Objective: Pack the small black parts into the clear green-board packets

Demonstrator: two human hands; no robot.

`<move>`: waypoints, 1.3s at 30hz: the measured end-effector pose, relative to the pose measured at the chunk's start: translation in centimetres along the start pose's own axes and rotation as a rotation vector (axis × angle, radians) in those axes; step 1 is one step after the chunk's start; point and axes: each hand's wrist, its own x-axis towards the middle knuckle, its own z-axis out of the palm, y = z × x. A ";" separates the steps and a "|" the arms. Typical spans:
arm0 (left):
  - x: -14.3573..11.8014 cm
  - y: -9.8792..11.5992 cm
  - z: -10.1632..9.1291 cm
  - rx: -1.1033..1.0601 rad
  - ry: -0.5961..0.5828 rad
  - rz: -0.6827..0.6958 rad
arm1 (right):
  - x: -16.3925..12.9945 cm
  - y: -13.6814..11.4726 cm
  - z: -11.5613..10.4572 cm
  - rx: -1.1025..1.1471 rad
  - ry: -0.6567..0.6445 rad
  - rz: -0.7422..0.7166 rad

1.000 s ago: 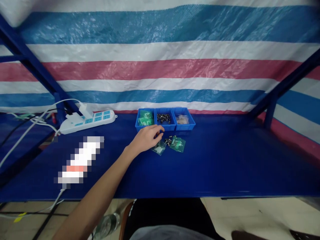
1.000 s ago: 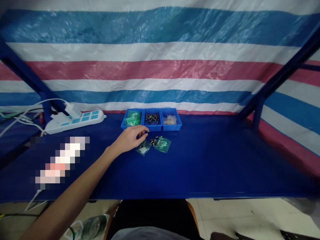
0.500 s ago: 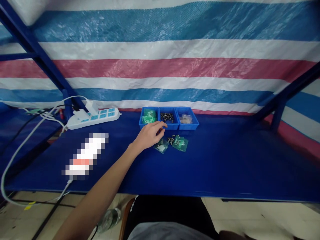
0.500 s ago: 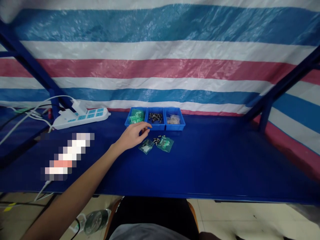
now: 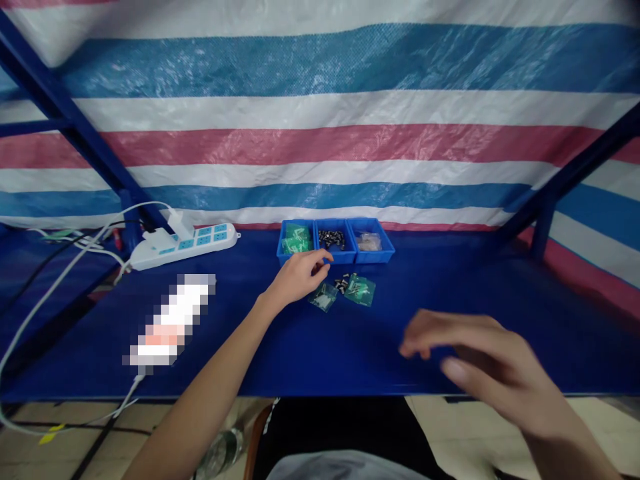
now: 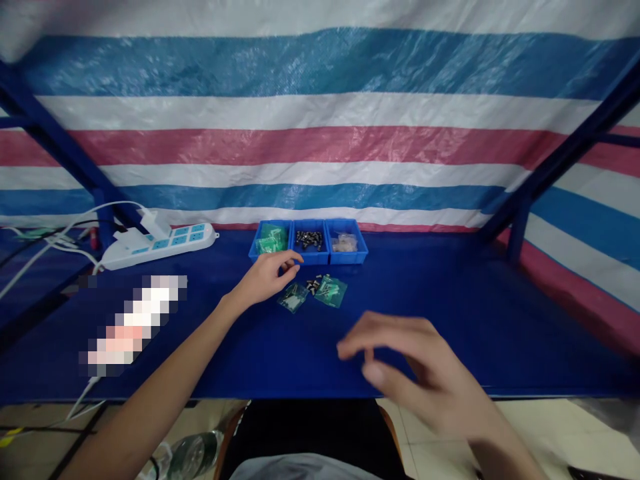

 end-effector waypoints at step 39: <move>-0.4 0.2 -1.1 -0.184 -0.323 -0.130 | 9.8 12.0 7.5 -0.449 0.025 -0.243</move>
